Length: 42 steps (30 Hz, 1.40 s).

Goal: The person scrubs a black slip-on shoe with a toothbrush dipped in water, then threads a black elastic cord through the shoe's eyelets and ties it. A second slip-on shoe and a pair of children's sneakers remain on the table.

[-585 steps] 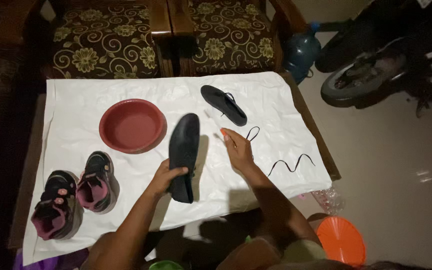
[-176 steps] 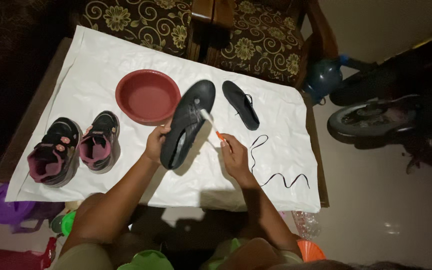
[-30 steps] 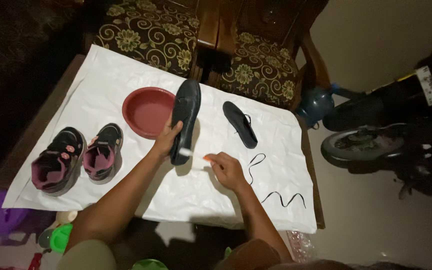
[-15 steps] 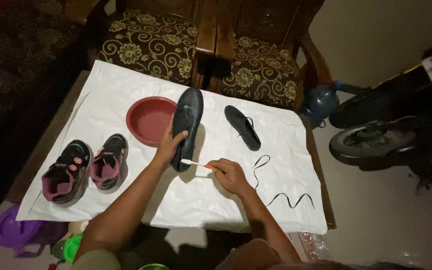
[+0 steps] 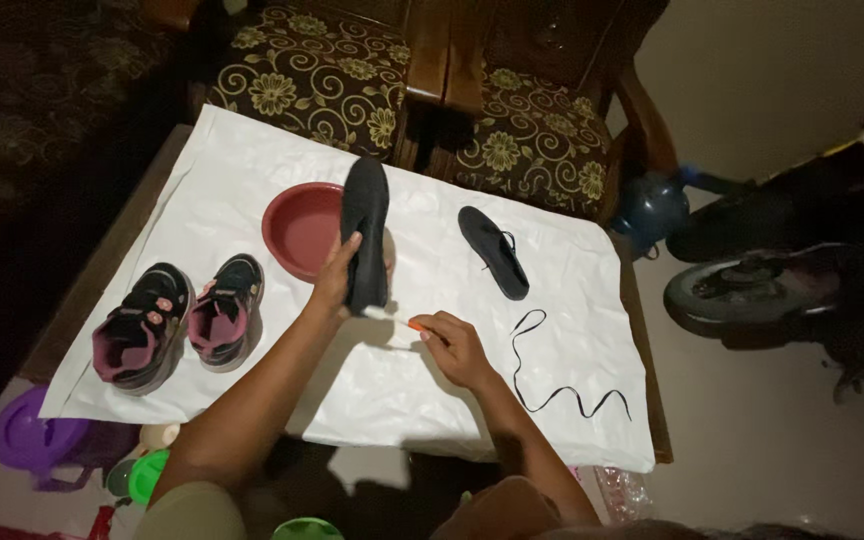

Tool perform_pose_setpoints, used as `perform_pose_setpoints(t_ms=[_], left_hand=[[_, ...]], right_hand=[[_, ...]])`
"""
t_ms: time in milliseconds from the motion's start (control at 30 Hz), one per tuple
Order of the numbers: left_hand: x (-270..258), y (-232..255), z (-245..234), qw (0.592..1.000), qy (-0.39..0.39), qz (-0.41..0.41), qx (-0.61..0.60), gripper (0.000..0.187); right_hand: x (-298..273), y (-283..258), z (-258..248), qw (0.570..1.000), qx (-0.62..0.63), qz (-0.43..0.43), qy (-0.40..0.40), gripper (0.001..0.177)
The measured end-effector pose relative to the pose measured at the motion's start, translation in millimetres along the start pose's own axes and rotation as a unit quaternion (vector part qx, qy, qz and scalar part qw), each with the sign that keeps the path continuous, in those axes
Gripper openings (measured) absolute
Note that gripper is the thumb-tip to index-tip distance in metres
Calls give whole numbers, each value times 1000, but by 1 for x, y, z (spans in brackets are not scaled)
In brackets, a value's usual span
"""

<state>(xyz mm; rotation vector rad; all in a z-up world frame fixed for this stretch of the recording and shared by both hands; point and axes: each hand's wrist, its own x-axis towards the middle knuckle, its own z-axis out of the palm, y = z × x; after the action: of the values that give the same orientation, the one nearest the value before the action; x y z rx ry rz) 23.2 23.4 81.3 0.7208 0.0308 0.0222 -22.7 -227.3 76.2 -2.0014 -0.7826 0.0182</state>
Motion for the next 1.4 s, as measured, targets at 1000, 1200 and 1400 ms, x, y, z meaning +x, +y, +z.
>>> perform_pose_setpoints(t_ms=[1000, 1200, 1400], left_hand=[[3, -3, -3, 991, 62, -10, -116, 41], [-5, 7, 10, 987, 110, 70, -91, 51], [-14, 13, 24, 991, 104, 36, -76, 63]], right_hand=[[-4, 20, 42, 992, 116, 40, -34, 28], [-7, 18, 35, 997, 57, -38, 39, 22], [-1, 20, 34, 992, 68, 83, 59, 28]])
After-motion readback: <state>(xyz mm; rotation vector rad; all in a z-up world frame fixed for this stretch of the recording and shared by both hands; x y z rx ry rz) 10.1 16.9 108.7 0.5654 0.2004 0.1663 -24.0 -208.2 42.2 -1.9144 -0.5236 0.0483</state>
